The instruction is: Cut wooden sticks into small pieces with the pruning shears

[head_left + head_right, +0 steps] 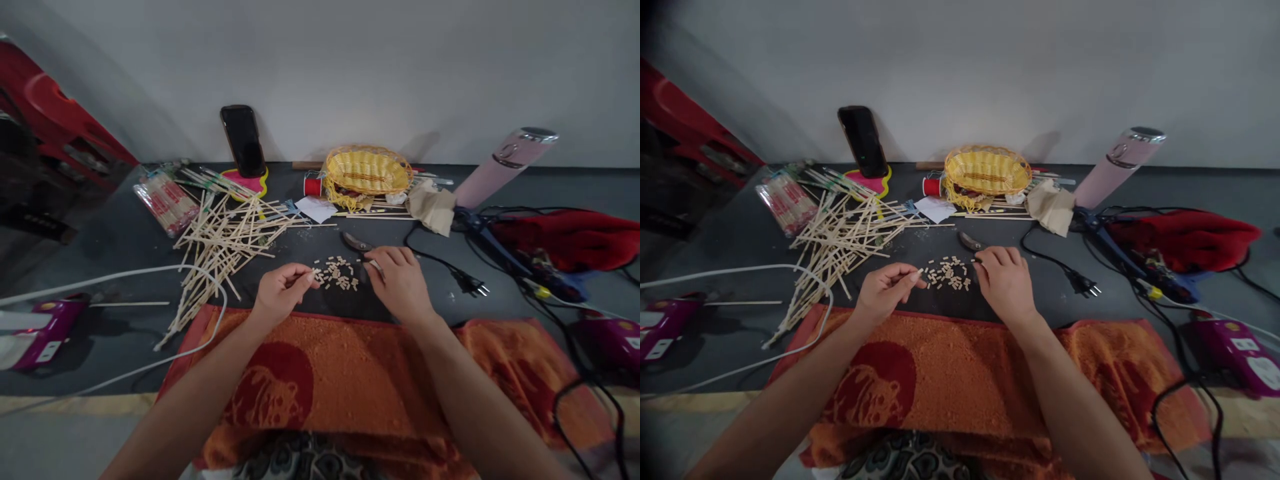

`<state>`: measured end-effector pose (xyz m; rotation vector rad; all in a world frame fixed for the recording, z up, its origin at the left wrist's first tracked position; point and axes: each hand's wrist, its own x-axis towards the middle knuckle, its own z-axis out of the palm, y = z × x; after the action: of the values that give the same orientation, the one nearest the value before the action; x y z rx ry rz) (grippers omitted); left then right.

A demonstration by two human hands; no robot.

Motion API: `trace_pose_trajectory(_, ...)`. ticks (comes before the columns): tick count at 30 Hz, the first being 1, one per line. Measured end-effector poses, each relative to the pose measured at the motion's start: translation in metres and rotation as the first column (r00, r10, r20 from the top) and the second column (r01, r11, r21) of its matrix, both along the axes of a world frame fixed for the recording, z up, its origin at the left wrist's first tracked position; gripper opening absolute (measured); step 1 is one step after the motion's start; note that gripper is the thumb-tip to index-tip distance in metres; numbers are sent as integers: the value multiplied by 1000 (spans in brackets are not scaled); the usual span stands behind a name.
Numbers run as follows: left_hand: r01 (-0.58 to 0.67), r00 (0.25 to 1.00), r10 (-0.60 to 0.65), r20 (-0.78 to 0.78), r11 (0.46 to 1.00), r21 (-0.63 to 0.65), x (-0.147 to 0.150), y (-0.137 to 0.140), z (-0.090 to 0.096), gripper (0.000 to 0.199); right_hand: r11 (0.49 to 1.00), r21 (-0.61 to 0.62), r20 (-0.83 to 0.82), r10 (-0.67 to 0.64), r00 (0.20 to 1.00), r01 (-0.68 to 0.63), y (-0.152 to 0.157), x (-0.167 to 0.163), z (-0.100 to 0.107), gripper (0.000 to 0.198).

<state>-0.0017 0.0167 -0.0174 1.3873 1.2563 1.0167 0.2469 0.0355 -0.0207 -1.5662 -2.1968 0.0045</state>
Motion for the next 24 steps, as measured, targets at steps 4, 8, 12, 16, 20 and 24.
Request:
trace_pose_trajectory(4, 0, 1000, 0, 23, 1000, 3, 1, 0, -1, 22, 996, -30, 58, -80, 995, 82, 9, 11, -9, 26)
trace_pose_trajectory(8, 2, 999, -4, 50, 1000, 27, 2, 1, 0, 21, 998, -4, 74, -65, 995, 66, 14, 16, -18, 25)
trace_pose_trajectory(12, 2, 998, -5, 62, 999, 47, 2, 2, 1, 22, 998, -14, 89, -67, 994, 69, 13, 18, -18, 26)
trace_pose_trajectory(16, -18, 998, 14, 56, 998, 54, 2, 2, 1, 24, 994, -40, 30, -99, 995, 100, 12, 19, -14, 26)
trace_pose_trajectory(20, -23, 998, 20, 61, 999, 49, 1, 3, 2, 23, 989, -50, -338, -149, 929, 140, 11, 20, 0, 33)
trace_pose_trajectory(24, -24, 997, 22, 71, 999, 38, 1, 3, 2, 23, 920, -391, -775, -311, 550, -31, 7, 21, 18, 37)
